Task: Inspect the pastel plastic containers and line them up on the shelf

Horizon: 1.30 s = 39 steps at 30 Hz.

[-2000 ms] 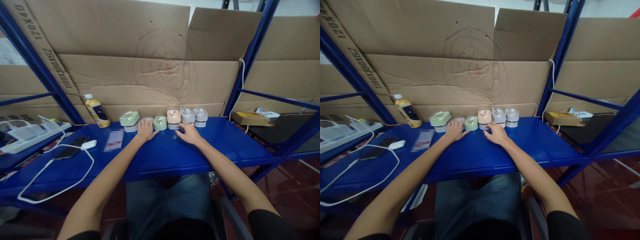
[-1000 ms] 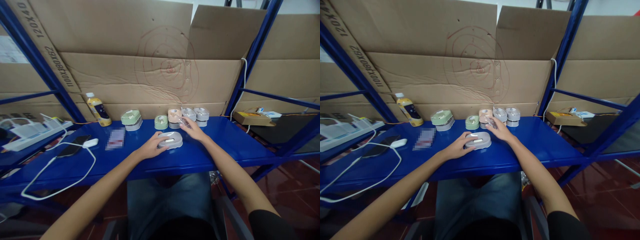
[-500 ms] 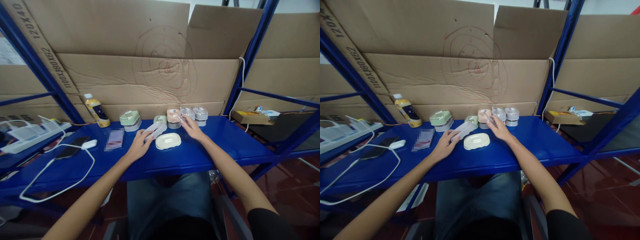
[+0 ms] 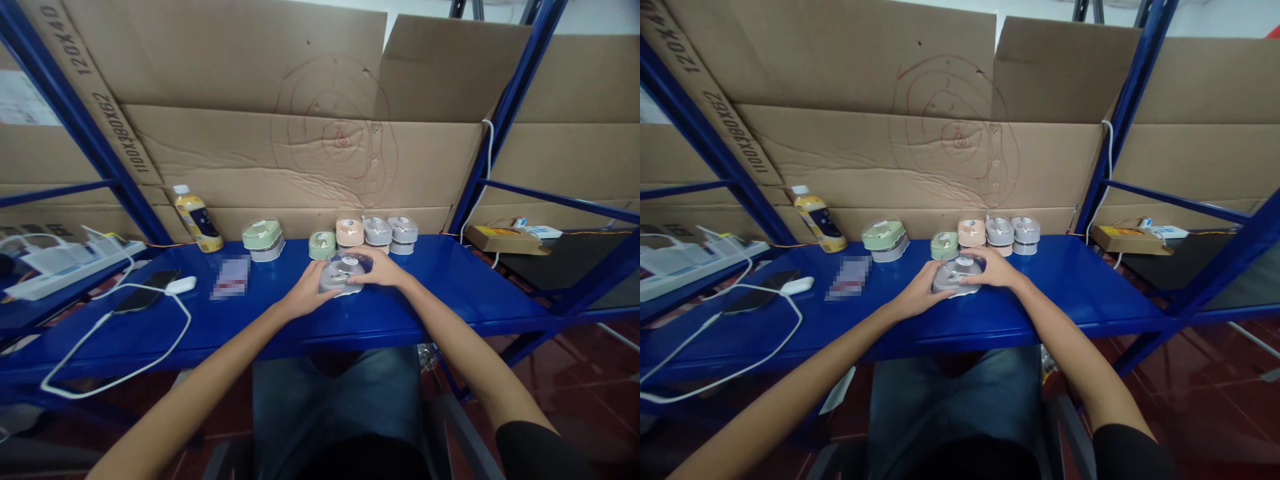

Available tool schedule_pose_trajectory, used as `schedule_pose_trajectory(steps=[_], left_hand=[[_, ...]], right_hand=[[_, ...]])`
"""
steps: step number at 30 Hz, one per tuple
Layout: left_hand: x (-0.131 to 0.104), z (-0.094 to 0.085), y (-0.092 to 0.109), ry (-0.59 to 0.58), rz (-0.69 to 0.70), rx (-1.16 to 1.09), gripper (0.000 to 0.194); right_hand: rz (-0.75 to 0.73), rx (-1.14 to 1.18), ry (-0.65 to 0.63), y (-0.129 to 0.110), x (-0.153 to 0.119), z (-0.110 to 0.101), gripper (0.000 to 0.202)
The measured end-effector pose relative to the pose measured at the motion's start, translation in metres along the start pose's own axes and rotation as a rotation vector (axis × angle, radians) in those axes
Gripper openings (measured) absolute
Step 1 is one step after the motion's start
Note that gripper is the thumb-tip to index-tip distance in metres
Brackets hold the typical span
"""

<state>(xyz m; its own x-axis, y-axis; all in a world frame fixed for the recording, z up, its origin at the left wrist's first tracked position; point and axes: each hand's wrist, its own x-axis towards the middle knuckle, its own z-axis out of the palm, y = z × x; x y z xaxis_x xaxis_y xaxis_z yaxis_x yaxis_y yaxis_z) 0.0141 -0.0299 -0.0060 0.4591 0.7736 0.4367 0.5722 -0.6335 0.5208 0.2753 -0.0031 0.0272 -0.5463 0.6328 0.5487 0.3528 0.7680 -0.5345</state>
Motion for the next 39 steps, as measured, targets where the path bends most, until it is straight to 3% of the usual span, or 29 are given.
schedule_pose_trajectory(steps=[5, 9, 16, 25, 27, 29, 32, 35, 39], left_hand=[[0.004, 0.0, -0.006, 0.039, -0.085, -0.163, 0.105], [0.003, 0.002, -0.006, 0.015, -0.083, -0.235, 0.105], [0.003, 0.002, 0.001, -0.009, -0.126, -0.164, 0.106], [-0.003, 0.0, -0.012, -0.046, 0.037, -0.054, 0.09], [-0.007, -0.003, -0.011, -0.011, 0.051, -0.012, 0.087], [-0.008, -0.009, -0.009, 0.07, 0.026, 0.042, 0.085], [0.0, -0.024, -0.01, 0.306, -0.085, 0.111, 0.083], [0.028, -0.038, -0.015, 0.568, -0.261, 0.147, 0.083], [0.081, -0.034, -0.018, 0.616, -0.486, 0.182, 0.082]], right_hand=[[-0.042, -0.03, -0.072, 0.001, 0.009, 0.009, 0.075], [-0.058, -0.024, -0.106, 0.007, 0.011, 0.017, 0.077], [-0.045, -0.085, -0.156, 0.008, 0.012, 0.02, 0.077], [-0.032, -0.081, -0.138, 0.007, 0.005, 0.027, 0.08], [0.009, -0.065, -0.071, 0.008, 0.004, 0.027, 0.085], [0.051, -0.047, 0.071, 0.009, 0.005, 0.021, 0.078], [0.114, -0.07, 0.372, 0.011, 0.005, 0.001, 0.055], [0.185, -0.161, 0.682, 0.023, 0.003, -0.028, 0.051], [0.316, -0.242, 0.967, 0.05, -0.005, -0.054, 0.054]])
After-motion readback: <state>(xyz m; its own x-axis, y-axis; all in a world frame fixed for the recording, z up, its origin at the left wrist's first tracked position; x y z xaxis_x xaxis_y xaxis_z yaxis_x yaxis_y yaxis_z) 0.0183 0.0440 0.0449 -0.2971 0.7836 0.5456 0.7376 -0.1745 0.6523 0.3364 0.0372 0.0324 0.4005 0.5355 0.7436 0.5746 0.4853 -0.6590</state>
